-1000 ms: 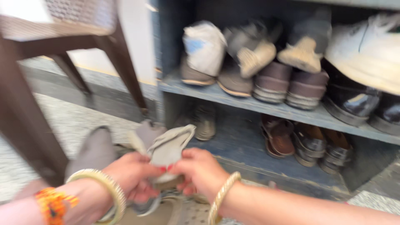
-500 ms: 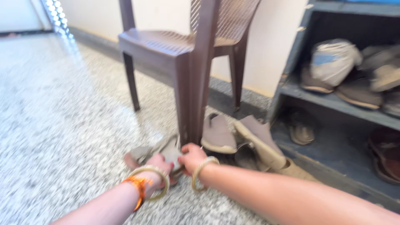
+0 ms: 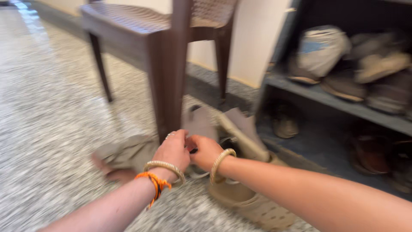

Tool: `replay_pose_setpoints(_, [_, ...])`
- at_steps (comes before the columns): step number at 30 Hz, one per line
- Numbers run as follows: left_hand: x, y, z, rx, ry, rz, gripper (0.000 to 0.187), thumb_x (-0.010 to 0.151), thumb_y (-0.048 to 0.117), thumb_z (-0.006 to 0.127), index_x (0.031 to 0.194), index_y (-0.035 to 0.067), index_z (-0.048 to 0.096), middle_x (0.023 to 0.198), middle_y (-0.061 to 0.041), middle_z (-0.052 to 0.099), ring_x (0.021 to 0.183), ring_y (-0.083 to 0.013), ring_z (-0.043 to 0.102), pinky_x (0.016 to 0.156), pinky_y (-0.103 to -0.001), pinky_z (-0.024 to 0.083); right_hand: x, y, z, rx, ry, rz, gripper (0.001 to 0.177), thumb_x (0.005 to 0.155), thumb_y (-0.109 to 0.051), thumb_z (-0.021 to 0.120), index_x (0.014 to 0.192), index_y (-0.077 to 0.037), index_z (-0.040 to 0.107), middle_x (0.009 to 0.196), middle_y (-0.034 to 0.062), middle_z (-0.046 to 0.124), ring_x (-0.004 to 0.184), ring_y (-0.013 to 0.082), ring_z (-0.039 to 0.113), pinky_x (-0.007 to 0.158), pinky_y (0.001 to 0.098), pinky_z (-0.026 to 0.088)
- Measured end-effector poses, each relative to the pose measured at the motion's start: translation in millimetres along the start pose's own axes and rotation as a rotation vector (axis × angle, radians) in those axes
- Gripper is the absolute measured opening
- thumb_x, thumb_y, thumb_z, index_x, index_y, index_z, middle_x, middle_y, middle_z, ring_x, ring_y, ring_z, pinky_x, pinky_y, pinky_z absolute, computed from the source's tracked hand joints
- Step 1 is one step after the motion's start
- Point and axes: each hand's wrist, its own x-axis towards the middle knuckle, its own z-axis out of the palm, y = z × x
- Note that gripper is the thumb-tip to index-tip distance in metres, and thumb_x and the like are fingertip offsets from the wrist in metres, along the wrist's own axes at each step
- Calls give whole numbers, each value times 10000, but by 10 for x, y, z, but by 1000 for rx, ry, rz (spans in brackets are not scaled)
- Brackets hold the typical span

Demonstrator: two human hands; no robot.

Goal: The person removes various shoes and slippers from a multi-tiered shoe rack and places them on the floor. They handle multiple pairs of footwear, including sneakers, sandals, and formal shoes, one by one, stacking them in a pile on the ground.

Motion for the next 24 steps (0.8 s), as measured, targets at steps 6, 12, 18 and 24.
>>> replay_pose_setpoints(6, [45, 1087, 860, -328, 7, 195, 442, 816, 83, 650, 1255, 63, 604, 1210, -118, 667, 1058, -270, 708, 910, -408, 557, -781, 728, -1405, -92, 194, 56, 406, 763, -173, 739, 1149, -62, 681, 1147, 81, 706, 977, 239, 756, 881, 368, 587])
replay_pose_setpoints(12, [451, 1876, 1961, -340, -181, 33, 480, 768, 143, 742, 1236, 80, 650, 1237, -113, 646, 1061, -256, 709, 919, -398, 558, -1043, 2416, -2144, -205, 537, 346, 473, 753, -227, 813, 1185, -73, 694, 1213, 134, 678, 1151, 284, 663, 982, 389, 528])
replay_pose_setpoints(18, [1186, 2269, 3126, -130, -155, 136, 444, 818, 217, 755, 1223, 59, 670, 1317, -173, 619, 1211, -359, 601, 1016, -443, 498, -970, 3430, -2368, -185, 636, 532, 568, 751, -304, 833, 1255, -93, 676, 1314, 140, 654, 1249, 328, 601, 1056, 409, 474])
replay_pose_setpoints(24, [1815, 2305, 3797, 60, -121, 53, 475, 881, 314, 722, 1261, 45, 629, 1390, -183, 563, 1278, -418, 528, 1016, -482, 478, -667, 3690, -2268, -279, 663, 488, 587, 762, -300, 810, 1308, -142, 661, 1378, 100, 622, 1281, 356, 536, 1087, 430, 441])
